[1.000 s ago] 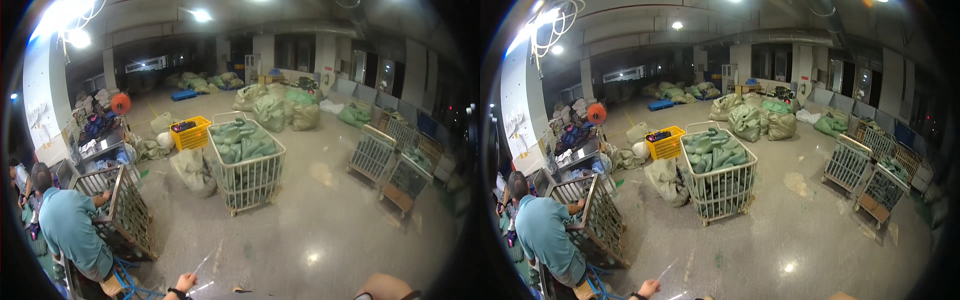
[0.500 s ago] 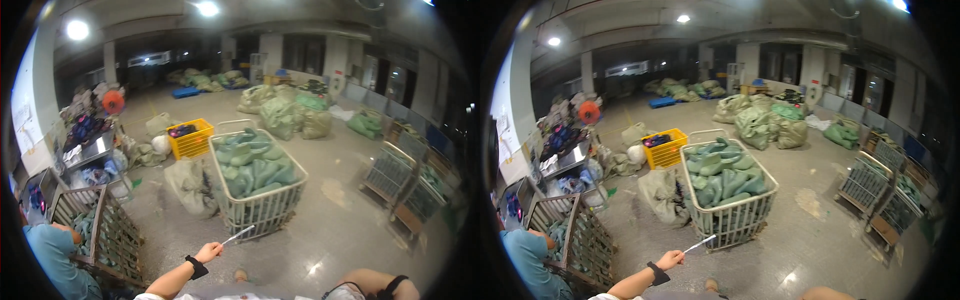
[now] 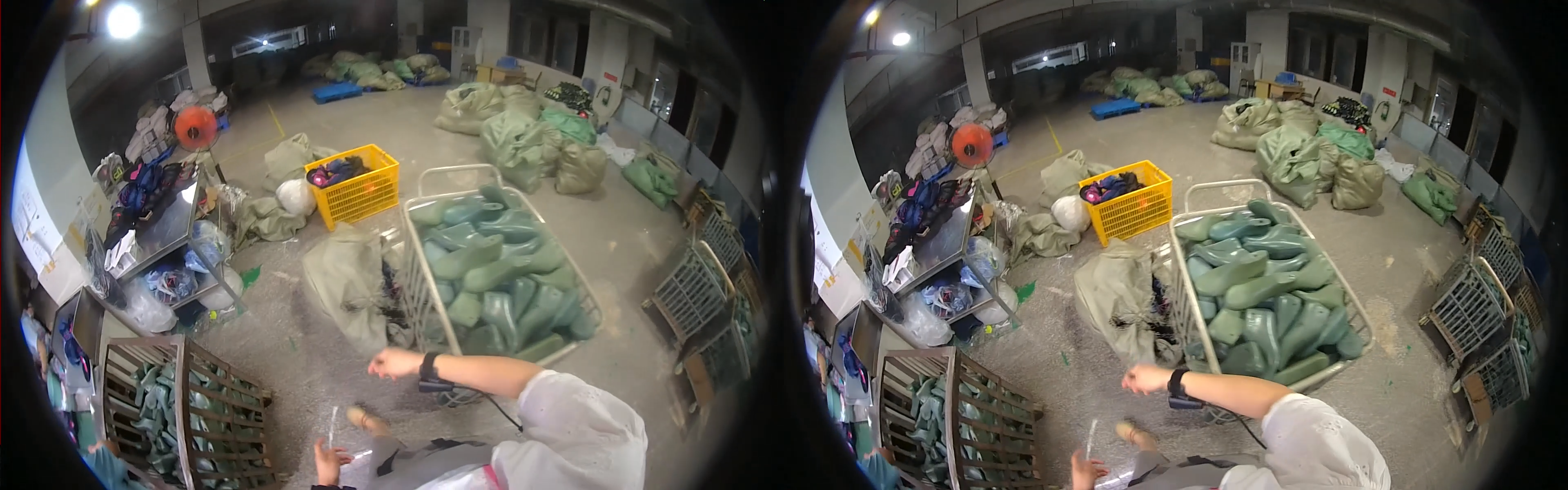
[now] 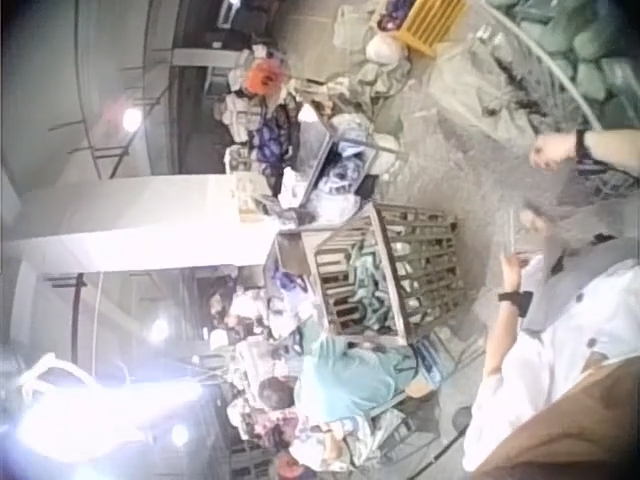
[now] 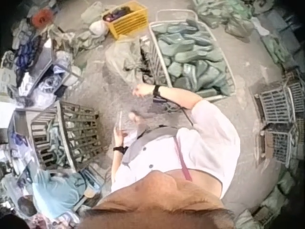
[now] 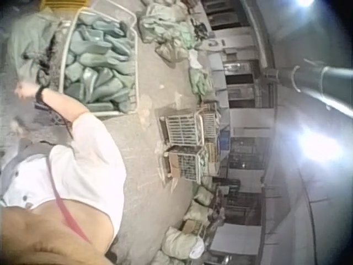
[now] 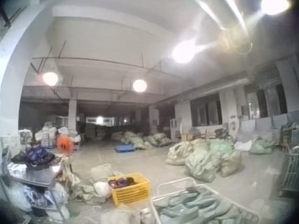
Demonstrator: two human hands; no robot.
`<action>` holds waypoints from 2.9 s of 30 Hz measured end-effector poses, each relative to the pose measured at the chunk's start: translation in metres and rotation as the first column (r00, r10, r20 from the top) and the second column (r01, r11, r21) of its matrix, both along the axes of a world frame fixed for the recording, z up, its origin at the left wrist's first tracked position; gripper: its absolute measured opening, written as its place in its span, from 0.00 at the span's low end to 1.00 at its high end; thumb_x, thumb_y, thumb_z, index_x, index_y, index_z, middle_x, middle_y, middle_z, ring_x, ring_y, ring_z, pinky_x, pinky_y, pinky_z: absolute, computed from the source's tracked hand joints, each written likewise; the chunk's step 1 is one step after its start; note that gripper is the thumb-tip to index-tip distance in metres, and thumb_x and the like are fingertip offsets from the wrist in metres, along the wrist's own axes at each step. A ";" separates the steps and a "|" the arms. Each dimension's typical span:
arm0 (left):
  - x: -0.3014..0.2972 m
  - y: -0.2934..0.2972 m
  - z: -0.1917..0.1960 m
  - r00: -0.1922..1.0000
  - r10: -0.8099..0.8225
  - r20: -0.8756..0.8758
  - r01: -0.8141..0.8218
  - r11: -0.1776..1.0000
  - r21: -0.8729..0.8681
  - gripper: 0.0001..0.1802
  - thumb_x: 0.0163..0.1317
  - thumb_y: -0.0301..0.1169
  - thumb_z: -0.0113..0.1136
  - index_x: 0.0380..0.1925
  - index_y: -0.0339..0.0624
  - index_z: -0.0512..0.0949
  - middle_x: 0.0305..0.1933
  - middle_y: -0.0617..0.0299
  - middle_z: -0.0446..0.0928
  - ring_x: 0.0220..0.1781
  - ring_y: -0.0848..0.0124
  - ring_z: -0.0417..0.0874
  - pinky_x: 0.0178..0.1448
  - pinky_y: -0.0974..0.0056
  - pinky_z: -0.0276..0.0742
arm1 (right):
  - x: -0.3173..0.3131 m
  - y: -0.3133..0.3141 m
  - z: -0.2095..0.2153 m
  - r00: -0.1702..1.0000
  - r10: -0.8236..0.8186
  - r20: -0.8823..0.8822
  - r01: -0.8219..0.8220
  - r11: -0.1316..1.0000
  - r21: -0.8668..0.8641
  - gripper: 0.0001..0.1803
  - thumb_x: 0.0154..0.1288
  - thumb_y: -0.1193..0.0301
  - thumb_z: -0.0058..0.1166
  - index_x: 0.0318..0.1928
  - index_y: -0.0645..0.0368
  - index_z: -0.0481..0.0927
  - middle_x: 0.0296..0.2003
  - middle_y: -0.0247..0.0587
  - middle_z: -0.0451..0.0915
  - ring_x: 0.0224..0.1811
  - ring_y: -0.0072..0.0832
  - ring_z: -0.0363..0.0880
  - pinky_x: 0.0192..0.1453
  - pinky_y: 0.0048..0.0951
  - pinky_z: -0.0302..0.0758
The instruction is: The recorder is organizing, bundling, and counting blue and pink shoe uppers, then logging the count in a notebook at a shoe manufacturing facility.
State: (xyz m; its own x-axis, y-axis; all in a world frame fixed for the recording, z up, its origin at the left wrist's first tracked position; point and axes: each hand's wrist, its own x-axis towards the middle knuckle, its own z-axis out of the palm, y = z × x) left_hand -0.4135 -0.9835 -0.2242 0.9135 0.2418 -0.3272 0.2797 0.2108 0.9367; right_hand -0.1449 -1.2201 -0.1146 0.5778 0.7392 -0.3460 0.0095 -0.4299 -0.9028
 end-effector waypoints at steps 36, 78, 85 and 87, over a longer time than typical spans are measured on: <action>0.797 0.465 0.003 0.740 -0.307 -0.598 0.652 0.544 0.528 0.18 0.62 0.43 0.48 0.32 0.39 0.77 0.21 0.53 0.73 0.25 0.65 0.73 0.32 0.63 0.69 | 0.751 0.296 -0.191 0.907 -0.203 0.370 0.392 0.731 -0.558 0.14 0.58 0.64 0.44 0.42 0.51 0.79 0.37 0.52 0.76 0.40 0.46 0.76 0.47 0.40 0.72; 0.956 0.774 -0.139 0.768 -0.192 -0.611 0.590 0.584 0.557 0.21 0.59 0.39 0.51 0.50 0.42 0.67 0.31 0.52 0.75 0.34 0.62 0.76 0.37 0.57 0.71 | 1.259 0.489 -0.258 0.440 -0.679 0.587 0.843 0.088 -0.530 0.27 0.41 0.57 0.64 0.38 0.65 0.77 0.36 0.52 0.79 0.41 0.43 0.78 0.45 0.37 0.74; 1.050 0.812 -0.092 0.590 -0.086 -0.803 0.506 0.814 0.285 0.22 0.59 0.44 0.49 0.48 0.42 0.70 0.31 0.52 0.76 0.33 0.59 0.76 0.38 0.57 0.71 | 1.276 0.465 -0.319 0.314 -0.634 0.706 0.713 -0.334 -0.617 0.18 0.49 0.67 0.57 0.40 0.65 0.75 0.41 0.51 0.78 0.41 0.41 0.79 0.44 0.38 0.76; 1.061 0.831 -0.093 0.597 -0.105 -0.795 0.553 0.772 0.314 0.22 0.60 0.46 0.48 0.47 0.42 0.71 0.30 0.52 0.76 0.33 0.59 0.76 0.38 0.57 0.70 | 1.313 0.458 -0.271 0.295 -0.467 0.834 0.784 -0.381 -0.490 0.15 0.52 0.64 0.54 0.38 0.62 0.75 0.36 0.50 0.79 0.39 0.43 0.79 0.42 0.41 0.76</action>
